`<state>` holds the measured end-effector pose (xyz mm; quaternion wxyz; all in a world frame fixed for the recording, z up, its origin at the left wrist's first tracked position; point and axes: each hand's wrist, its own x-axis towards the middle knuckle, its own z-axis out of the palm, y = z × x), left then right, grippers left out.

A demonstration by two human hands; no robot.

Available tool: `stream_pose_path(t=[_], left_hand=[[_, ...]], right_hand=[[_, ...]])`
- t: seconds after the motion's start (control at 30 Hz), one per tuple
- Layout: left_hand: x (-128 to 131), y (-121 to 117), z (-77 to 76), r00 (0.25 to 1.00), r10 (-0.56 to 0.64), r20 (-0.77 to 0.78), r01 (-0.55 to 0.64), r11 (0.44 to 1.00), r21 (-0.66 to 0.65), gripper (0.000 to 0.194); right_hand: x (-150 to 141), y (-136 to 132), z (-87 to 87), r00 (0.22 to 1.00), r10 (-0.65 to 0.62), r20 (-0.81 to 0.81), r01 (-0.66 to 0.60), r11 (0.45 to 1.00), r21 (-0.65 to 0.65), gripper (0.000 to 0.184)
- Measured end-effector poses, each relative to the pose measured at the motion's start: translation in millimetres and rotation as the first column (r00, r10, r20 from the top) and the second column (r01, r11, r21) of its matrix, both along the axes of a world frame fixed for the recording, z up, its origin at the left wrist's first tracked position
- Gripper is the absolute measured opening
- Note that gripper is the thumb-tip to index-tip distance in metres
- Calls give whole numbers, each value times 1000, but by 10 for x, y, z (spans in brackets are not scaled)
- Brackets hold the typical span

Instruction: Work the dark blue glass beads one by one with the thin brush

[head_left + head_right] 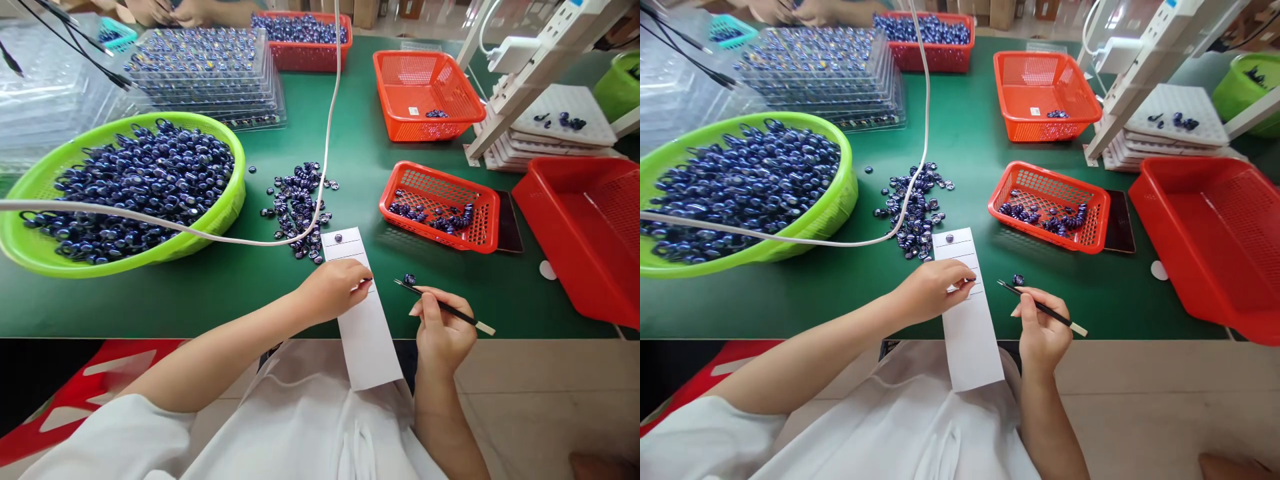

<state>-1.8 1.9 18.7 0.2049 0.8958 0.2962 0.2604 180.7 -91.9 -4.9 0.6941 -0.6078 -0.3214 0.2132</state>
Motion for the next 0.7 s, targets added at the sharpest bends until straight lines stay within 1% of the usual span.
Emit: stream_pose_path(t=[0.03,0.1,0.2,0.27,0.33,0.4,0.47,0.57,0.7], left_hand=[[-79,4,10,1000,4,24,-4,1000,0,13],[-225,-8,17,999,-7,31,8,1000,-14,14],[-380,-55,-25,997,-78,-9,77,996,-41,23],[-430,-84,-73,989,-140,-54,139,990,-22,29],[-447,-101,-112,976,-186,-117,189,982,19,30],[-443,-105,-129,962,-206,-180,219,974,55,28],[-433,-104,-130,953,-211,-218,232,970,73,25],[-423,-102,-126,951,-214,-225,240,966,92,26],[-418,-106,-134,949,-224,-220,252,962,105,28]], right_hand=[[-1,-19,20,1000,25,10,-25,998,-56,15],[-14,-54,61,991,126,36,-117,975,-191,15],[-56,-66,103,956,290,55,-254,903,-345,17],[-80,-44,110,937,342,75,-285,868,-407,18],[-88,-13,104,921,378,95,-294,834,-466,18],[-84,11,91,911,400,104,-300,813,-499,19],[-76,22,74,909,403,106,-301,812,-501,19],[-72,25,64,909,403,109,-305,820,-485,20],[-79,35,84,904,419,88,-323,802,-502,21]])
